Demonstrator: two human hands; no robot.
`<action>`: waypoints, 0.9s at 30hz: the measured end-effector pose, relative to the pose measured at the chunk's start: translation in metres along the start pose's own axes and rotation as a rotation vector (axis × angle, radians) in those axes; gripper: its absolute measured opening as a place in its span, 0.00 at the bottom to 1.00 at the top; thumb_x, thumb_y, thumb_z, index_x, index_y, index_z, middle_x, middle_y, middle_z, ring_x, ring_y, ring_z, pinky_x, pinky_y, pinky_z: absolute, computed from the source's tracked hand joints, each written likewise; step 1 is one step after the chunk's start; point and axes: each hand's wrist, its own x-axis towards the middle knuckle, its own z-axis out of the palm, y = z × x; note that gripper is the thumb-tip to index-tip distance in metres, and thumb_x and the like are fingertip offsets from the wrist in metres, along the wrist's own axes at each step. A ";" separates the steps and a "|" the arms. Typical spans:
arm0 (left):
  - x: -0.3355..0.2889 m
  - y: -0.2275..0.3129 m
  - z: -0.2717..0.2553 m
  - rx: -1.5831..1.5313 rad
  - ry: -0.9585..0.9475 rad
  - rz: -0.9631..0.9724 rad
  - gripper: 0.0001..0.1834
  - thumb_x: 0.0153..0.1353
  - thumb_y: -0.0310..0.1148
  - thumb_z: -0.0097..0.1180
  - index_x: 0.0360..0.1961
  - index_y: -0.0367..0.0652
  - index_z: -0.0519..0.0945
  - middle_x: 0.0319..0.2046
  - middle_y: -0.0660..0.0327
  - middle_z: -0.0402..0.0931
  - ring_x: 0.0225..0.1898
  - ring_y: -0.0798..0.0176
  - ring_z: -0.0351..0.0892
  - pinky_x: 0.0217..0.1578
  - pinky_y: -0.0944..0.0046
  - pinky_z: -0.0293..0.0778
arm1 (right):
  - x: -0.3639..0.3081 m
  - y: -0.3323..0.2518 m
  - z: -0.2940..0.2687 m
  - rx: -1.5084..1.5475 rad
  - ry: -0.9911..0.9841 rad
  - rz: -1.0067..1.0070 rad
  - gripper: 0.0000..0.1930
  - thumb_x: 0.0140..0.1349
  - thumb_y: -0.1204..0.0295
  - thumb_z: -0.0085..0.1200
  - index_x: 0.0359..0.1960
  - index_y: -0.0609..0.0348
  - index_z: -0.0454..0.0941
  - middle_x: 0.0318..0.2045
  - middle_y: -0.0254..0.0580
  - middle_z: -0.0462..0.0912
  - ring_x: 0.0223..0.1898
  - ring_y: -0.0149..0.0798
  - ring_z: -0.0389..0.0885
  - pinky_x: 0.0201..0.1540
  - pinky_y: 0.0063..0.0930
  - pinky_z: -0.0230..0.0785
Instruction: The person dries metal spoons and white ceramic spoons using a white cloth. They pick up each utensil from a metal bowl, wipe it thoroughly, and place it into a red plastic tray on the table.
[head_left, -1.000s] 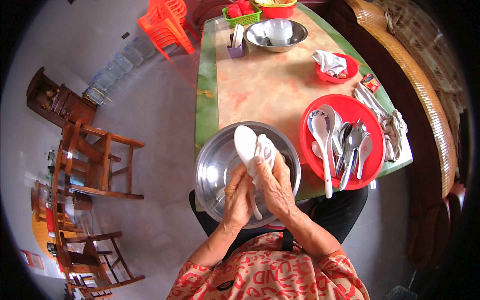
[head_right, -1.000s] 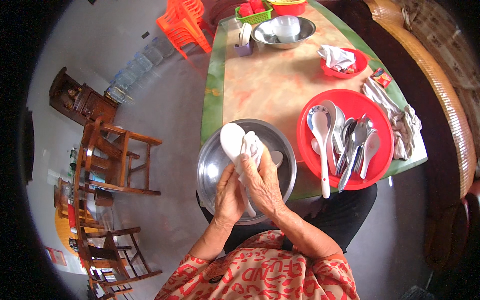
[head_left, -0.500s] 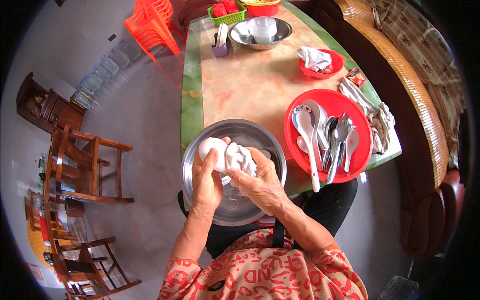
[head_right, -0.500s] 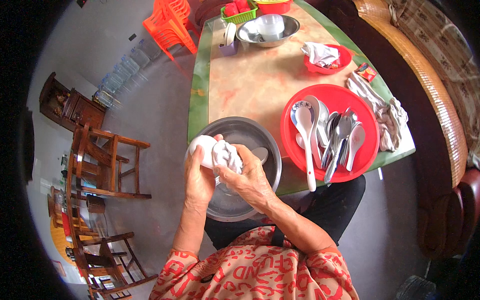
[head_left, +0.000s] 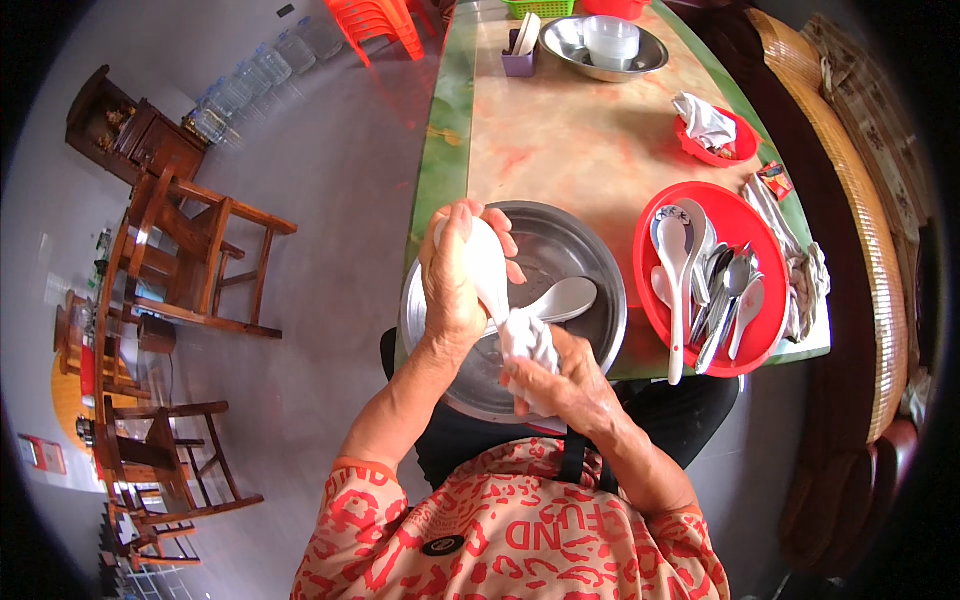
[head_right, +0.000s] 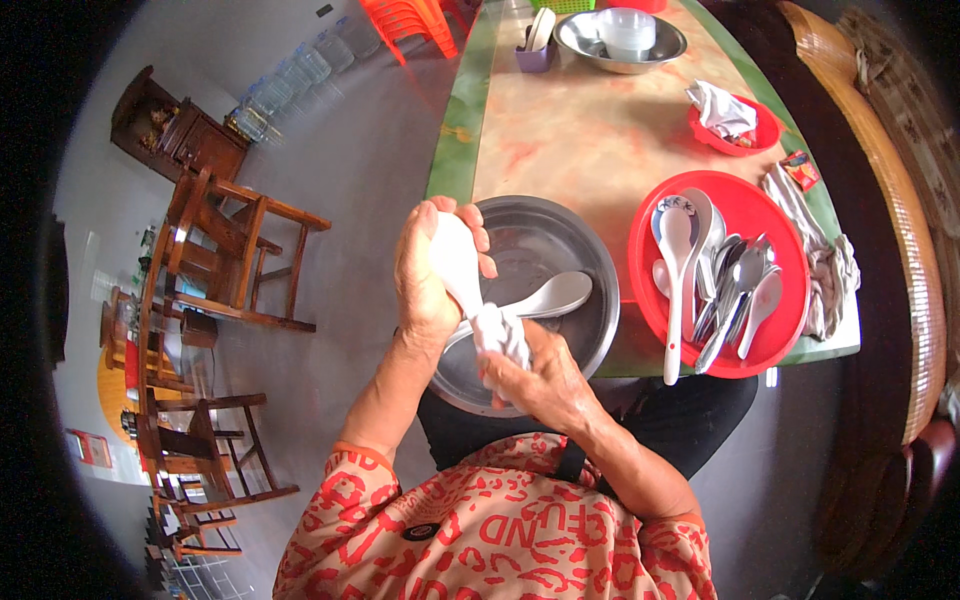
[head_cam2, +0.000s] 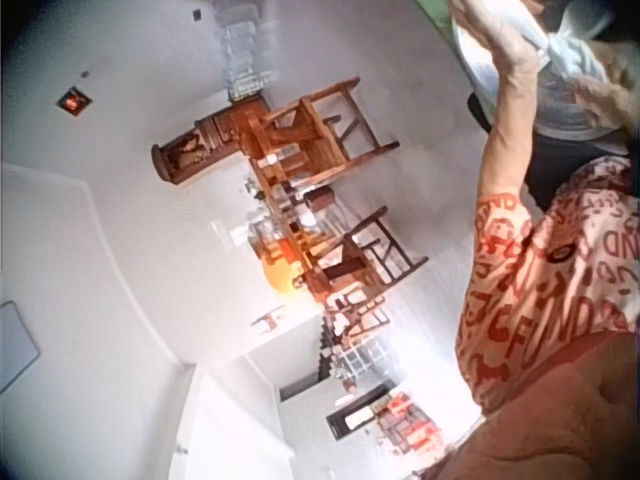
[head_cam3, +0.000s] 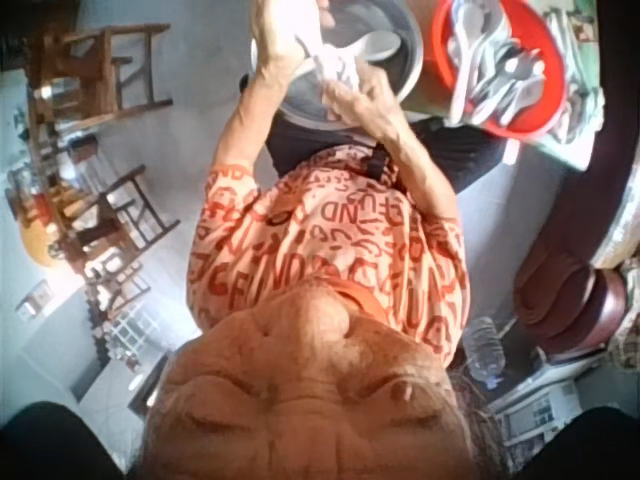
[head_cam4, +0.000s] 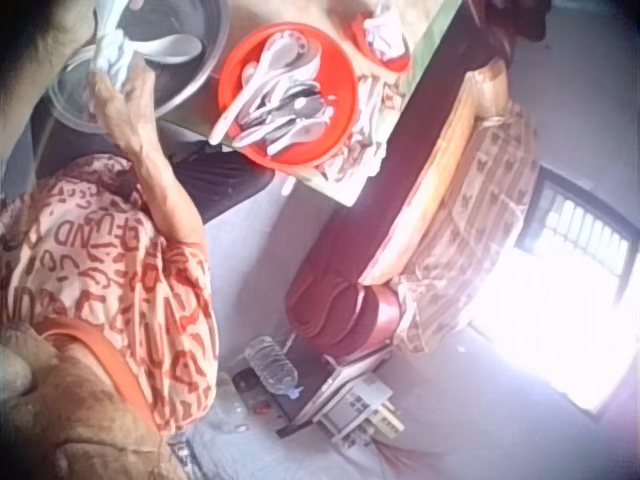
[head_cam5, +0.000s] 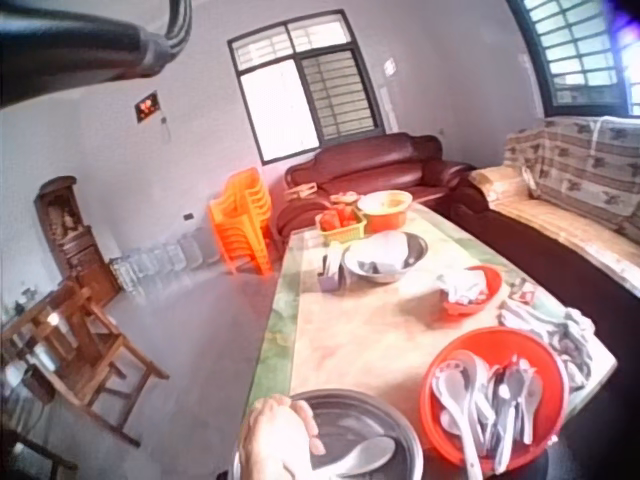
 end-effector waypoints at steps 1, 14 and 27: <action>0.001 0.004 -0.001 -0.010 0.012 0.003 0.16 0.63 0.46 0.47 0.37 0.43 0.70 0.29 0.55 0.72 0.26 0.64 0.73 0.18 0.64 0.73 | -0.005 0.004 0.001 -0.024 -0.014 0.006 0.10 0.58 0.70 0.51 0.35 0.64 0.72 0.24 0.36 0.76 0.20 0.26 0.74 0.24 0.22 0.69; -0.005 0.012 0.005 0.012 -0.125 0.011 0.17 0.65 0.47 0.42 0.39 0.42 0.68 0.29 0.55 0.71 0.25 0.64 0.72 0.21 0.65 0.73 | 0.016 -0.015 0.006 0.110 -0.043 0.014 0.10 0.57 0.71 0.54 0.37 0.64 0.73 0.24 0.37 0.79 0.22 0.28 0.77 0.25 0.20 0.70; 0.008 0.009 -0.007 -0.077 -0.192 0.009 0.17 0.64 0.46 0.44 0.40 0.42 0.68 0.33 0.52 0.72 0.27 0.62 0.73 0.22 0.64 0.73 | -0.015 0.015 -0.001 0.256 -0.142 0.224 0.09 0.56 0.74 0.55 0.36 0.63 0.73 0.23 0.40 0.79 0.21 0.29 0.79 0.21 0.20 0.72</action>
